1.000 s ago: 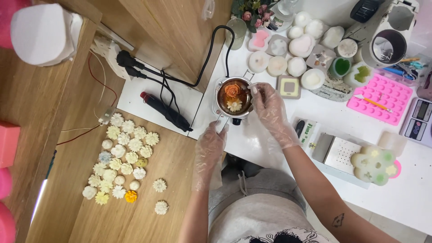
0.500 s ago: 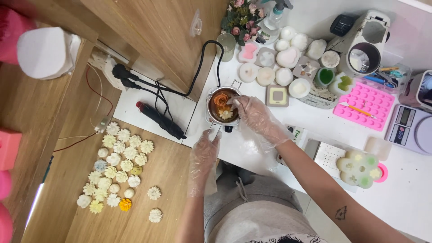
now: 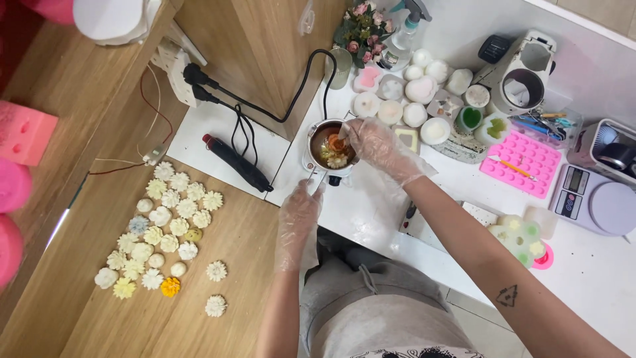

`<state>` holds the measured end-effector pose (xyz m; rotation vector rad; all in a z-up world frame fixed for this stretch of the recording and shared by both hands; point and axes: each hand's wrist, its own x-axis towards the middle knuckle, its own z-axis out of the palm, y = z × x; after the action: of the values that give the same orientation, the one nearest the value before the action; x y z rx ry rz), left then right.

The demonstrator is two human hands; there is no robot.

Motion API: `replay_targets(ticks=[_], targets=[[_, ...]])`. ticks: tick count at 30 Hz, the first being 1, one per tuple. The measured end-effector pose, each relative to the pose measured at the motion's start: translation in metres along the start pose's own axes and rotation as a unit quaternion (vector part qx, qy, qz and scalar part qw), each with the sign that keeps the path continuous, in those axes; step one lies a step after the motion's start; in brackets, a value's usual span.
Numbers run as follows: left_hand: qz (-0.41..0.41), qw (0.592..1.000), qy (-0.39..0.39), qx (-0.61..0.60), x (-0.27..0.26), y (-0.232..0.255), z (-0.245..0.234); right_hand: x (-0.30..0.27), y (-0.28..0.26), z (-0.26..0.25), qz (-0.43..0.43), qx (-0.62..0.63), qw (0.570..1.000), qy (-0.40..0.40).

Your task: Melting decorative wax flowers in a small pot using a heat gun and stirring them.

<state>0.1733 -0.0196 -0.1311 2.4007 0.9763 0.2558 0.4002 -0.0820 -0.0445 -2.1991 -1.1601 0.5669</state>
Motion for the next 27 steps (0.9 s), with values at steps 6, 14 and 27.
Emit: replay_targets(ticks=[6,14,27], targets=[[-0.015,0.999,-0.045,0.017,-0.001,0.004,-0.007,-0.011,-0.017,-0.009,-0.063,0.053,0.996,0.023],[-0.034,0.997,-0.057,-0.028,0.001,0.007,-0.014,-0.004,0.010,0.007,-0.103,0.053,0.992,0.057],[0.007,1.000,-0.003,-0.014,-0.008,0.005,-0.013,-0.006,0.007,0.009,-0.032,0.093,0.994,0.042]])
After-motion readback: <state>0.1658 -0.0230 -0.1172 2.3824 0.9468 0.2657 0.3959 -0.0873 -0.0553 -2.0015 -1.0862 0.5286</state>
